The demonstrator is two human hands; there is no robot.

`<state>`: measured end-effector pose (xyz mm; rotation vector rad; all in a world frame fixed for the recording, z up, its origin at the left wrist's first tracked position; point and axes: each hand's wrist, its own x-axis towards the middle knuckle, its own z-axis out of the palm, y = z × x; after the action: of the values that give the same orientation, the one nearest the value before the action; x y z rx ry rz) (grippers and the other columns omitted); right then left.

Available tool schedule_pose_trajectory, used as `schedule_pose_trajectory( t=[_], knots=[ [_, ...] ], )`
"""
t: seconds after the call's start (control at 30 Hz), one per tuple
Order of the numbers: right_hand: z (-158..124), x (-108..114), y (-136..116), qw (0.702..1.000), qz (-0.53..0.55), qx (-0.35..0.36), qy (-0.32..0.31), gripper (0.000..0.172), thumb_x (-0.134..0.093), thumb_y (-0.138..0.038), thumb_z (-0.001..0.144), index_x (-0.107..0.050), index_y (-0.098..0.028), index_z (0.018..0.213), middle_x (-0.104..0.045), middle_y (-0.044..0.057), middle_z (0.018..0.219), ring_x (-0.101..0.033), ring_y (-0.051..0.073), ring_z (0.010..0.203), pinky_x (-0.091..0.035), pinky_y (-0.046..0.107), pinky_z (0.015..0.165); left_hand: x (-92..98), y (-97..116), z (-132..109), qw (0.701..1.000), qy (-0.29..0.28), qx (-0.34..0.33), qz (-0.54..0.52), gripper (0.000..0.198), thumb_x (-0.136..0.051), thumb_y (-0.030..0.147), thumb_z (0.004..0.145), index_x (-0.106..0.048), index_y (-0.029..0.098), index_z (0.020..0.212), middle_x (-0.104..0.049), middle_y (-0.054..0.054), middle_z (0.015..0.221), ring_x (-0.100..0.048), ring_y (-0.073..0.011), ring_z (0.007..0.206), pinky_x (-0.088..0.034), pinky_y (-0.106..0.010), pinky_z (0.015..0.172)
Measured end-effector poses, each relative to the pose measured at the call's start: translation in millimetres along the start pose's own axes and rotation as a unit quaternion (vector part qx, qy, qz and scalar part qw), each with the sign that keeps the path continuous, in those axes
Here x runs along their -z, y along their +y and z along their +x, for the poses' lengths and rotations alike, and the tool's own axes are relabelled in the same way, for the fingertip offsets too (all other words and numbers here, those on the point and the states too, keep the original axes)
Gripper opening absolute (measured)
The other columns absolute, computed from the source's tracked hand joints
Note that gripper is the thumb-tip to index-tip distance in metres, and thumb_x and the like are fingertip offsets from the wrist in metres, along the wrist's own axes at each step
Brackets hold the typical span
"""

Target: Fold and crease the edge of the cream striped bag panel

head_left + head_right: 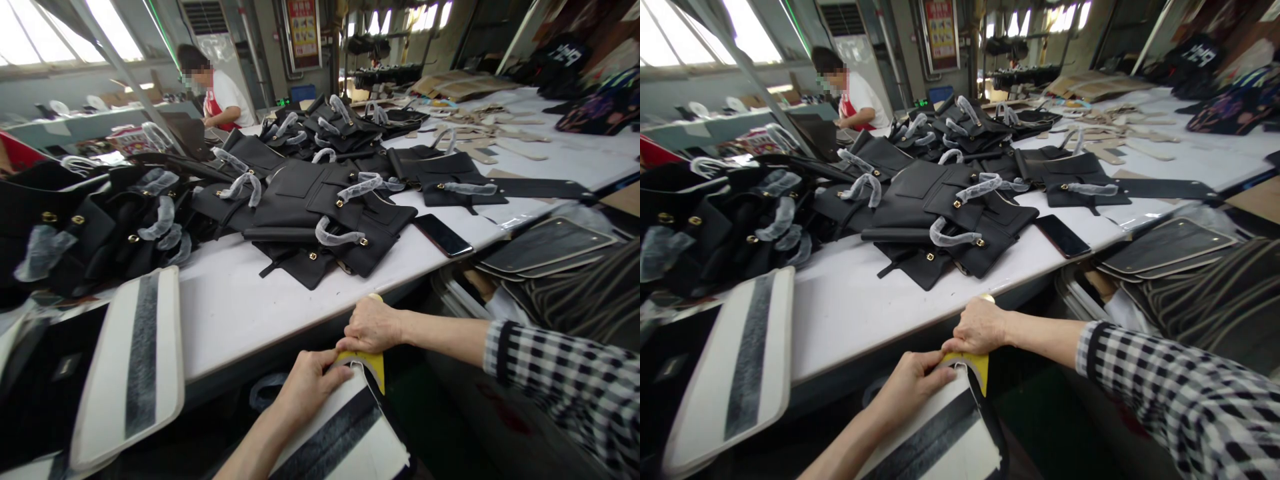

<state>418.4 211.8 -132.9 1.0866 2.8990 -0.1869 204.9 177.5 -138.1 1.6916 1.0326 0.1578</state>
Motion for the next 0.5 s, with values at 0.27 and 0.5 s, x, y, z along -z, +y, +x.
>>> schedule_pose_trajectory(
  t=[0.27,0.5],
  knots=[
    [-4.7,-1.1,-3.9,1.0,-0.005,-0.022,-0.011,0.061,-0.033,-0.052,0.1,-0.073,-0.018,0.068,-0.07,0.008,0.062,-0.065,0.02,0.057,-0.021,0.026,0.05,-3.4,-0.2,-0.9,0.998,0.008,-0.034,0.049,0.034,-0.053,0.04,0.089,-0.05,0.016,0.066,-0.04,0.005,0.06,-0.034,-0.0096,0.058,-0.024,-0.024,0.054],
    [-9.5,-0.8,-8.5,0.999,-0.003,-0.039,-0.029,0.062,-0.031,-0.051,0.101,-0.074,-0.019,0.07,-0.071,0.008,0.064,-0.067,0.021,0.06,-0.025,0.026,0.051,-5.2,1.9,-2.7,0.995,0.007,-0.052,0.08,0.032,-0.049,0.037,0.093,-0.049,0.017,0.068,-0.048,0.005,0.06,-0.042,-0.0096,0.056,-0.027,-0.024,0.055]
  ],
)
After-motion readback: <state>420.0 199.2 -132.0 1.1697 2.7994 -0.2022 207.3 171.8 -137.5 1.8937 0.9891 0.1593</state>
